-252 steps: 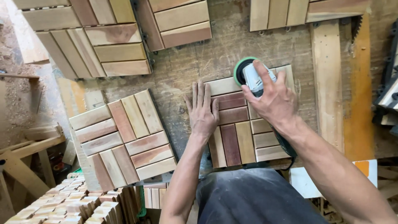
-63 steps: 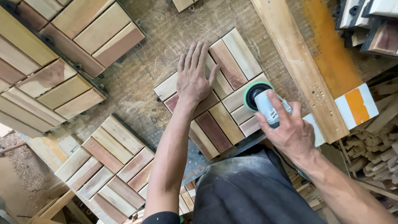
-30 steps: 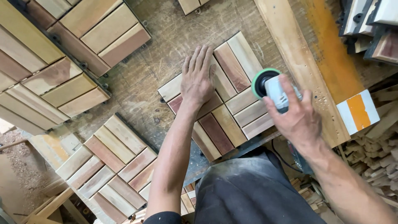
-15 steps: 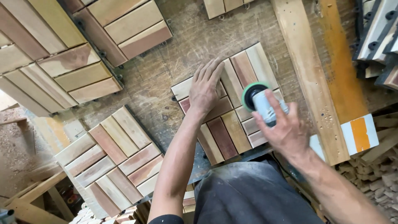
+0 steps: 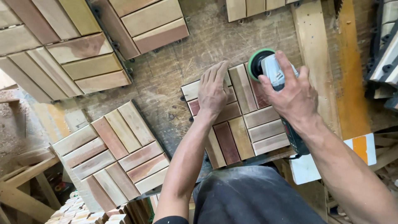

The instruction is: The person uses a handheld orbital sander to smooth the surface of a square wooden block composed of multiple smaller wood pieces. They move the sander across the block's surface, then briefly lift and reposition the block before continuing to sand.

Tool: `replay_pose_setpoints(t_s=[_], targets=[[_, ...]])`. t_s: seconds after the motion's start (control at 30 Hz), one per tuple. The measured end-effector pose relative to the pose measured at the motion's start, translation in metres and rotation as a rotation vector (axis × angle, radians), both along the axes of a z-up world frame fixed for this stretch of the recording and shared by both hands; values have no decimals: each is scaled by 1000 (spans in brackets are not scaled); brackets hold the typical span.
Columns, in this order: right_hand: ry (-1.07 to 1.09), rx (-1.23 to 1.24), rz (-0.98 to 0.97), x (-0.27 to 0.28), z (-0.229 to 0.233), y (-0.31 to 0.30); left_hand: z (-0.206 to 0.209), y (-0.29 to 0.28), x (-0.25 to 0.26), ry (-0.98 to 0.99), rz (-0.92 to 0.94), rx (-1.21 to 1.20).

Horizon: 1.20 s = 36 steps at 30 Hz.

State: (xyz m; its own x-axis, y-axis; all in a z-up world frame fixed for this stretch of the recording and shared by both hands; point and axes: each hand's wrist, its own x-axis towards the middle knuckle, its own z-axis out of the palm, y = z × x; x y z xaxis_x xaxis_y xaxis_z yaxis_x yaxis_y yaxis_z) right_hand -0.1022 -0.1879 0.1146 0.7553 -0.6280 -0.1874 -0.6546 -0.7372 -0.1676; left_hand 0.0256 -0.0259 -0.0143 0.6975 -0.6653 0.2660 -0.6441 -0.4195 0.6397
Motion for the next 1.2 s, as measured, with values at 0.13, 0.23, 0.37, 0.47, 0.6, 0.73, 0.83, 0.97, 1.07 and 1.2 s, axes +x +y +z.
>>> replay_pose_setpoints(t_s=[0.13, 0.23, 0.37, 0.47, 0.6, 0.73, 0.83, 0.97, 1.07, 1.2], targets=[[-45, -57, 77, 29, -7, -9, 1, -1, 0, 13, 31, -61], [-58, -71, 130, 41, -2, -4, 0, -1, 1, 14, 85, -120], [-7, -5, 140, 30, 3, 9, 5, -1, 2, 59, 133, -194], [-74, -128, 244, -5, -9, 16, 3, -3, 2, 42, 125, -171], [-55, -162, 232, -47, -14, 21, 2, -3, 2, 29, 104, -143], [-116, -115, 125, -72, -2, 34, 3, -9, 5, -9, 88, -184], [-166, -20, 47, -88, 11, 47, 1, -9, 4, -43, 82, -214], [-156, -31, 22, -115, 9, 62, -4, -10, 4, -59, 72, -191], [-164, -61, 20, -139, -4, 78, -9, -9, 4, -88, 68, -168], [-142, -157, -8, -134, -6, 100, -9, -9, 1, -103, 49, -163]])
